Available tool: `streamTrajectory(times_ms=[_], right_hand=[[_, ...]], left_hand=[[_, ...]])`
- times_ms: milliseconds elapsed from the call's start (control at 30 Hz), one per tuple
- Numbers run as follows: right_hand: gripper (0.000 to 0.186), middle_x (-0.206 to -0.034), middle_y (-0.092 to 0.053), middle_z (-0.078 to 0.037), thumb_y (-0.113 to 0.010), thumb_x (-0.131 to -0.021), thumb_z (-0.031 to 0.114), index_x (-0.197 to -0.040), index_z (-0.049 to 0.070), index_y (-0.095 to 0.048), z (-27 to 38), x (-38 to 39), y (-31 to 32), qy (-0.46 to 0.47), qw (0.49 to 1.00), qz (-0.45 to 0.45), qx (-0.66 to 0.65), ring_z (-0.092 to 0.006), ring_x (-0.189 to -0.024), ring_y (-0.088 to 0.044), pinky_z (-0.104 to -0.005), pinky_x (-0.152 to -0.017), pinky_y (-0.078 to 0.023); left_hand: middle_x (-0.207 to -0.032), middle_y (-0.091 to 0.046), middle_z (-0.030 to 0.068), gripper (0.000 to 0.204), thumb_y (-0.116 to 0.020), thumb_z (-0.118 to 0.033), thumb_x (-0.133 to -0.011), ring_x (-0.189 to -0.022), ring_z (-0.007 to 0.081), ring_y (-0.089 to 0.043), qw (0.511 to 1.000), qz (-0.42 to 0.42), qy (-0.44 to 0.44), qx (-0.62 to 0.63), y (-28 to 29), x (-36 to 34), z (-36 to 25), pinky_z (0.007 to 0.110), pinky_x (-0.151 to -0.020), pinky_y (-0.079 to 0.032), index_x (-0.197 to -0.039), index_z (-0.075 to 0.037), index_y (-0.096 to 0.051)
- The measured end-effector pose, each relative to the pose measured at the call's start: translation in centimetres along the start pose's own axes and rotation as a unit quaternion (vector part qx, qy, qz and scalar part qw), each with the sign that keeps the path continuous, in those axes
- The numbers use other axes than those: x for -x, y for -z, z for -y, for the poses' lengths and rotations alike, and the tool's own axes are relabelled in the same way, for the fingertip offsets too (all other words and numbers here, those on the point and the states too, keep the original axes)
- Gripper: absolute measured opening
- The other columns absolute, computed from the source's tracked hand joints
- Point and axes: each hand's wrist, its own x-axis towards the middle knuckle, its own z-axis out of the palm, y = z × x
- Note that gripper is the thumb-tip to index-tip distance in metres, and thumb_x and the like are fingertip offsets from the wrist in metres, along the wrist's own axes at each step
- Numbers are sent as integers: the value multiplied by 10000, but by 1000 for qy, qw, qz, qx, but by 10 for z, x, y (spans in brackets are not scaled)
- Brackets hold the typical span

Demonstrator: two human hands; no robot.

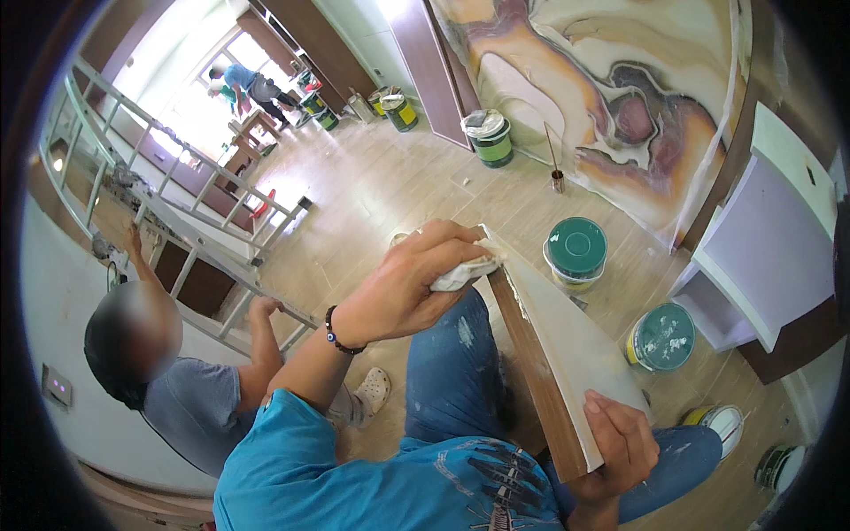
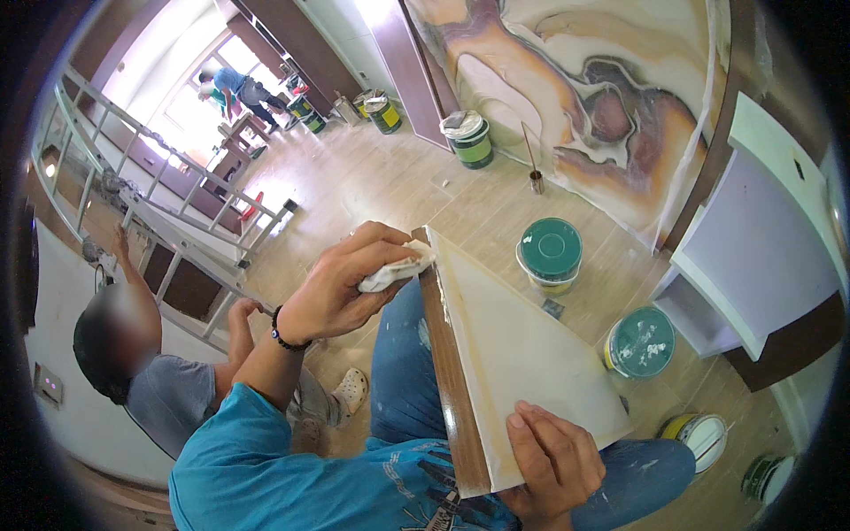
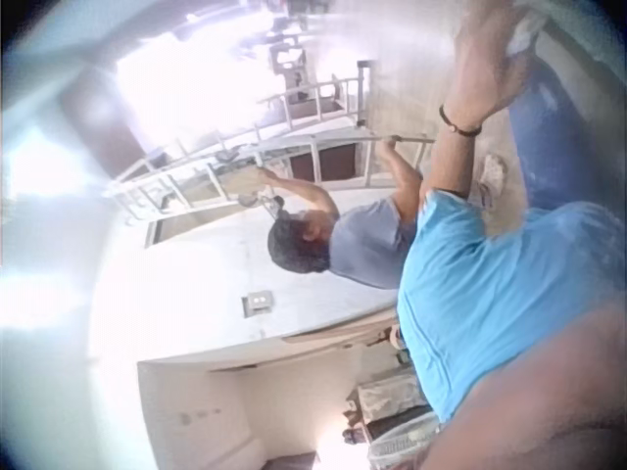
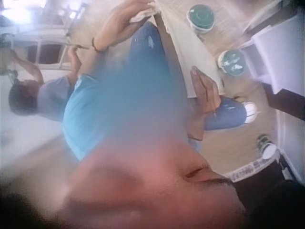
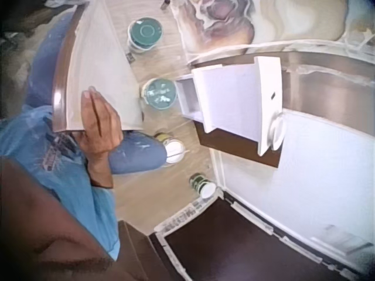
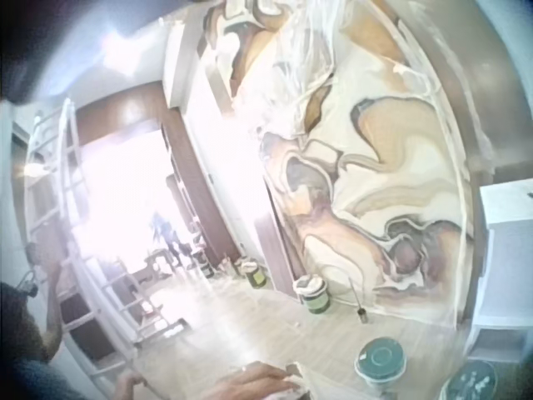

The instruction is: The person sits on the floor and wipes the edges and surfaces of a small wooden board with a white cloth. The person repeatedly rubs the cloth along the edges and face of the board, turning it over to clean different sides.

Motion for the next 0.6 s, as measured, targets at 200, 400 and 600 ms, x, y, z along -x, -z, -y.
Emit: streamTrajectory(times_ms=[200,400,600], right_hand=[[443,-1070,-801,-137,-759,-984,452,-1203,67,-753,1,-2,1,-3,1000,10,-4,-332,-922,-799,-422,-773,-639],[474,-1071,-799,-129,-725,-1015,504,-1223,79,-743,1,0,1,-7,1000,5,4,-317,-928,-797,-411,-767,-639],[492,-1078,-800,-126,-694,-1028,530,-1224,82,-744,0,1,2,1,1000,15,2,-312,-921,-793,-405,-763,-639]], left_hand=[[-1287,-677,192,443,-700,34,-858,-1172,398,-685,996,55,13,-63,5,-11,-2,452,-1002,-555,-1298,-16,-698],[-1288,-672,201,476,-663,11,-814,-1160,414,-680,998,55,5,-43,9,-16,-8,464,-1019,-547,-1288,-23,-693],[-1272,-693,188,436,-671,27,-844,-1143,363,-709,998,65,6,-23,8,-7,-13,418,-976,-568,-1269,-29,-752]])
